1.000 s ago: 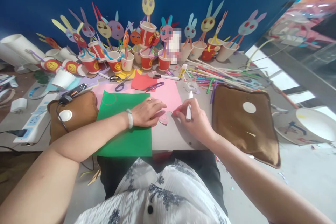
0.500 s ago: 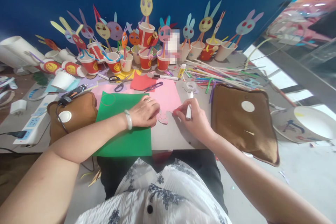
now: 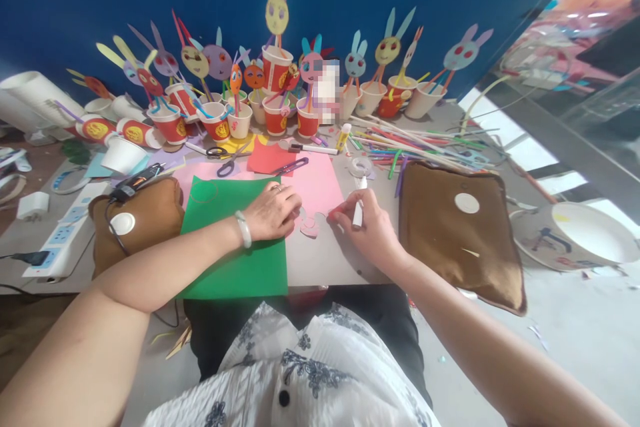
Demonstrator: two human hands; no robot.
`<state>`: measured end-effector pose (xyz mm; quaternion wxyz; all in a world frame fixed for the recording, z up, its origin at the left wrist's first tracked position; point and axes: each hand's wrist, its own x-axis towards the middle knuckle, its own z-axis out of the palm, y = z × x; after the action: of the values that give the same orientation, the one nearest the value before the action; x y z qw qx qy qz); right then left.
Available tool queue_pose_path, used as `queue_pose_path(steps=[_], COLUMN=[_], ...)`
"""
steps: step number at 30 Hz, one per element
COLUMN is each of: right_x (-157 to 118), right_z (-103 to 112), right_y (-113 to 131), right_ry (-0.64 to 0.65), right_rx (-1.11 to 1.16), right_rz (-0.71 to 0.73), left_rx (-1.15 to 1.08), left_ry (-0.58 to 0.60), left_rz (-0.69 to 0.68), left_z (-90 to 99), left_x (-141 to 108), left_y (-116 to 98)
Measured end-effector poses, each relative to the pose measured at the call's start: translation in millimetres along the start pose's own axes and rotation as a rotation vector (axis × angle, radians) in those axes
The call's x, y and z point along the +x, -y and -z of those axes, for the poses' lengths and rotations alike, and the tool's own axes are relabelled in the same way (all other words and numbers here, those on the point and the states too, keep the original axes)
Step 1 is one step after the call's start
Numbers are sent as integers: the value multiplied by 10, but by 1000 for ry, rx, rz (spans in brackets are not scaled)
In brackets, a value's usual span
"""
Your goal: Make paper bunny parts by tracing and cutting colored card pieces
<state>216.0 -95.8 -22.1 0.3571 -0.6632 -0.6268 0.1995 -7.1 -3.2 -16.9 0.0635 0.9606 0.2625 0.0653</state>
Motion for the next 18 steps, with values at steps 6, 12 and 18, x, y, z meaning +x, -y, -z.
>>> queue_pose_path(steps=[6, 12, 18], right_x=[7, 7, 12], right_z=[10, 20, 51], right_y=[9, 31, 57], right_ry=[5, 13, 33], right_rx=[27, 40, 27], right_rz=[-9, -19, -8], left_rx=[-44, -104, -142], left_ry=[-55, -31, -5], left_rz=[-149, -245, -245], left_z=[-4, -7, 13], left_x=[-9, -6, -2], left_y=[12, 17, 14])
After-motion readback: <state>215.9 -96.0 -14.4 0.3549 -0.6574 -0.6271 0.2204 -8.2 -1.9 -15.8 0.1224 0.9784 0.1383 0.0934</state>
